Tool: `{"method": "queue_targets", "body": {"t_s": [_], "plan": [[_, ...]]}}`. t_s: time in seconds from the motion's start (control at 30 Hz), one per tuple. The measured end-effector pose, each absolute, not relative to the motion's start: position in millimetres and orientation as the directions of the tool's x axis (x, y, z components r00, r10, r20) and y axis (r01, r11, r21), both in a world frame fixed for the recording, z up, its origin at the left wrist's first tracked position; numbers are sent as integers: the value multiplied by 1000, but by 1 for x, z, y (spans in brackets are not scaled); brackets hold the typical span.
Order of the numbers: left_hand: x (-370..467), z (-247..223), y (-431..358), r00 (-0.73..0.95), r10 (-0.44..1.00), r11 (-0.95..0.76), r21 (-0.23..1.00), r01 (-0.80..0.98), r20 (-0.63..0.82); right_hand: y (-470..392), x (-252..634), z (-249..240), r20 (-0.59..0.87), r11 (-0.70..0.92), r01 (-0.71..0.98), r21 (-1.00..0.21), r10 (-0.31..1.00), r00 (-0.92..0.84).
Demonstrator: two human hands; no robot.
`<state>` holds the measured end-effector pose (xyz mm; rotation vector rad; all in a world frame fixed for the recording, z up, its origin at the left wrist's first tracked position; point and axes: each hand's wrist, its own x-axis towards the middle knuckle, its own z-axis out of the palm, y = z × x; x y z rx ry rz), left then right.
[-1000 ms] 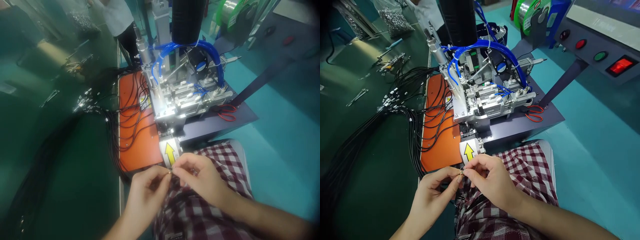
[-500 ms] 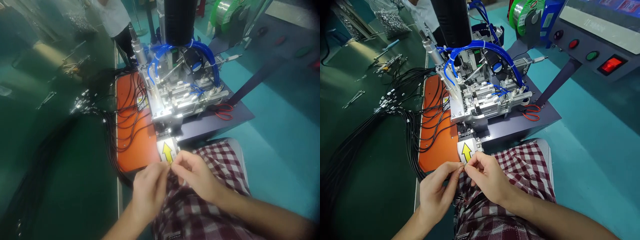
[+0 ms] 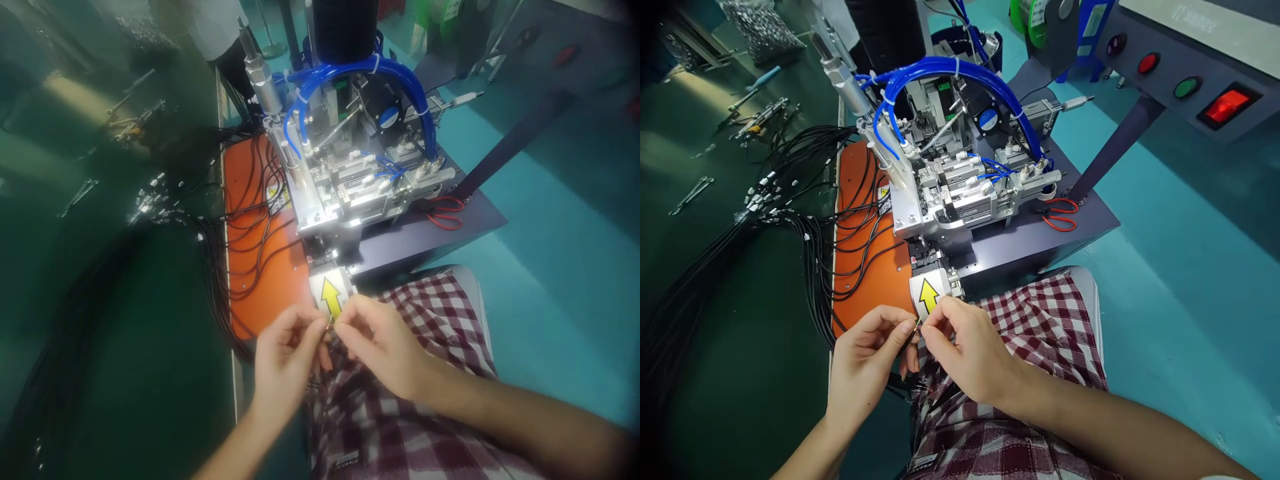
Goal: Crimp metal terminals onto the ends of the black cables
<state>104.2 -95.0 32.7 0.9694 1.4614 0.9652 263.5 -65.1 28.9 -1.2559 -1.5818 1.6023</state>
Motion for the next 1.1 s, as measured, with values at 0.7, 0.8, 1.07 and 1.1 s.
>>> {"method": "queue_targets", "body": {"t_s": [0.7,0.8,1.07,1.1], "plan": [[98,44,-91,-32,909,417,901,118,-417,-72,276,17,286,444,321,-837,854,-435],[98,40,-90,-44,904,427,899,96,-425,-73,278,15,456,641,395,-658,756,-469],[99,36,-90,-56,916,399,916,33,-397,-72,281,5,489,664,439,-605,745,-454],[99,37,-91,-55,918,395,918,37,-393,-72,280,7,433,587,422,-691,803,-409]]}}
